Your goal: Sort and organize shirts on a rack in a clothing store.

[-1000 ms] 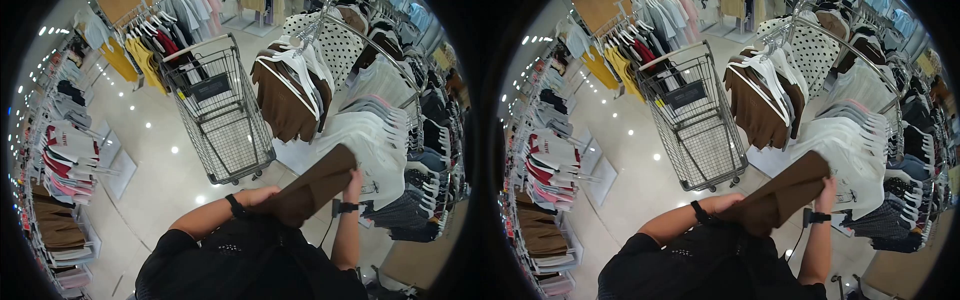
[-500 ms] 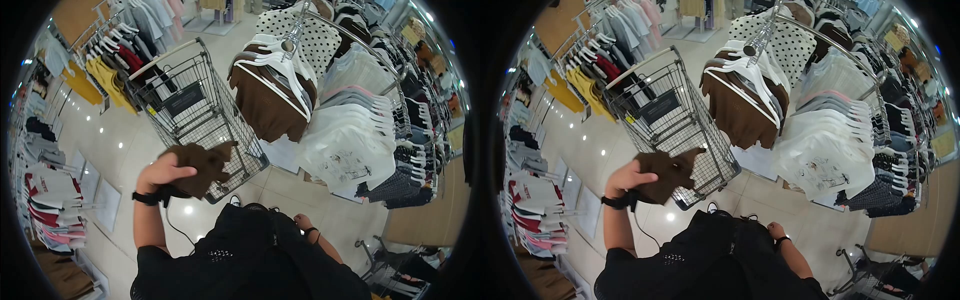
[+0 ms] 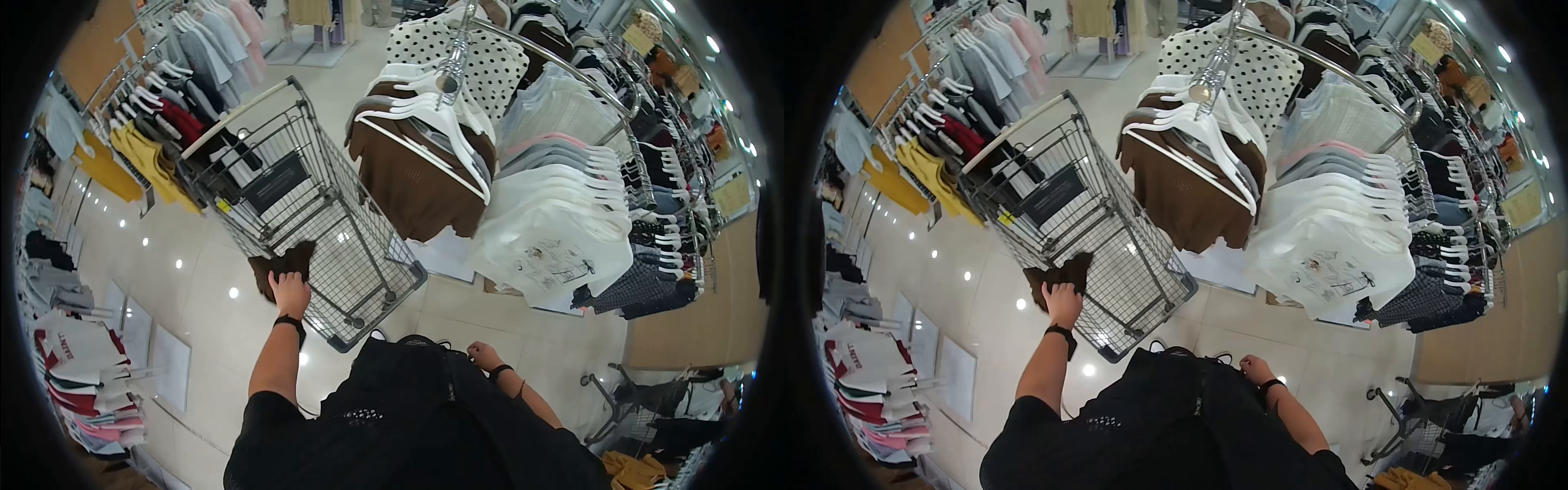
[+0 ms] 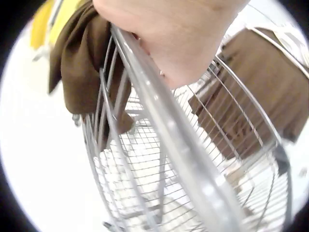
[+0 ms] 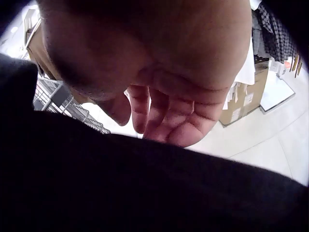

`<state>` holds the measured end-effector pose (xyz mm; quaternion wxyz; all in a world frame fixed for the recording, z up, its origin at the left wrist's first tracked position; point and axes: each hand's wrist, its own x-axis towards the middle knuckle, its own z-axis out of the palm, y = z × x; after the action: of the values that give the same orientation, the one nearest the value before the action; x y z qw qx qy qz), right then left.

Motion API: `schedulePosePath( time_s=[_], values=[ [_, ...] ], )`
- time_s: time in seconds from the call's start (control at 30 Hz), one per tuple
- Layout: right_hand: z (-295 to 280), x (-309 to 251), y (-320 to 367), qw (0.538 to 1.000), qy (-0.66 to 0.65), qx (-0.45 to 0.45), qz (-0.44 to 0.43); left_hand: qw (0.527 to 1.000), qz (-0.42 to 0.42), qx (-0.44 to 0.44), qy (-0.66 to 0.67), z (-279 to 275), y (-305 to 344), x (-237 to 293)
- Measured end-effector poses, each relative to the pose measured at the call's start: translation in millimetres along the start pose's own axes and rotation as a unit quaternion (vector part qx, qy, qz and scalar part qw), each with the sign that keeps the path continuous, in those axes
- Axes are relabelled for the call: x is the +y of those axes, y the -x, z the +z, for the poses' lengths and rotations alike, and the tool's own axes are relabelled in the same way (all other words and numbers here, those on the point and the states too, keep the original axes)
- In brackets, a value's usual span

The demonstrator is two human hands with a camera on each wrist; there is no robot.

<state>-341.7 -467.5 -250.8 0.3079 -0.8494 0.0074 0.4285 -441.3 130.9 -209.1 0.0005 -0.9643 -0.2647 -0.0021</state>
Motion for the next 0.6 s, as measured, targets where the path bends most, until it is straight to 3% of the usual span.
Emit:
schedulePosePath(
  time_s=[0.03,0.07,0.13,0.23,0.27,0.33,0.4,0.47,0.53,0.6],
  values=[
    [3.1,11.7,-1.7,0.995,0.080,0.026,-0.059,0.996,-0.025,0.066,0.055,13.2,0.9,3.9],
    [-0.4,16.2,1.2,0.995,0.079,0.029,-0.054,0.994,-0.034,0.089,0.061,13.4,2.0,4.0],
    [-4.6,21.7,-0.2,0.987,0.111,0.078,-0.089,0.995,-0.033,0.085,0.049,13.3,3.2,4.5],
    [-25.1,0.0,-7.2,0.995,0.016,0.087,-0.038,0.993,-0.024,0.101,0.061,16.1,4.6,0.1],
    [-33.3,-22.8,-8.8,0.995,-0.047,0.088,-0.023,0.993,-0.018,0.099,0.058,17.2,5.6,-1.5],
    [-52.4,-61.7,-23.2,0.982,-0.117,0.113,-0.098,0.985,-0.038,0.147,0.086,18.8,4.9,0.8],
    [-84.1,-121.2,-35.7,0.955,-0.191,0.139,-0.181,0.977,-0.117,0.086,0.154,9.3,8.0,16.4],
    [-126.2,-200.3,-35.9,0.927,-0.215,0.179,-0.249,0.964,-0.163,0.082,0.196,-10.0,9.6,47.2],
    [-170.4,-278.2,-37.9,0.886,-0.214,0.233,-0.339,0.923,-0.114,0.046,0.365,9.5,4.8,57.0],
    [-199.5,-323.8,-66.1,0.842,-0.229,0.240,-0.425,0.868,-0.085,0.004,0.490,-20.0,-3.3,107.1]
  ],
)
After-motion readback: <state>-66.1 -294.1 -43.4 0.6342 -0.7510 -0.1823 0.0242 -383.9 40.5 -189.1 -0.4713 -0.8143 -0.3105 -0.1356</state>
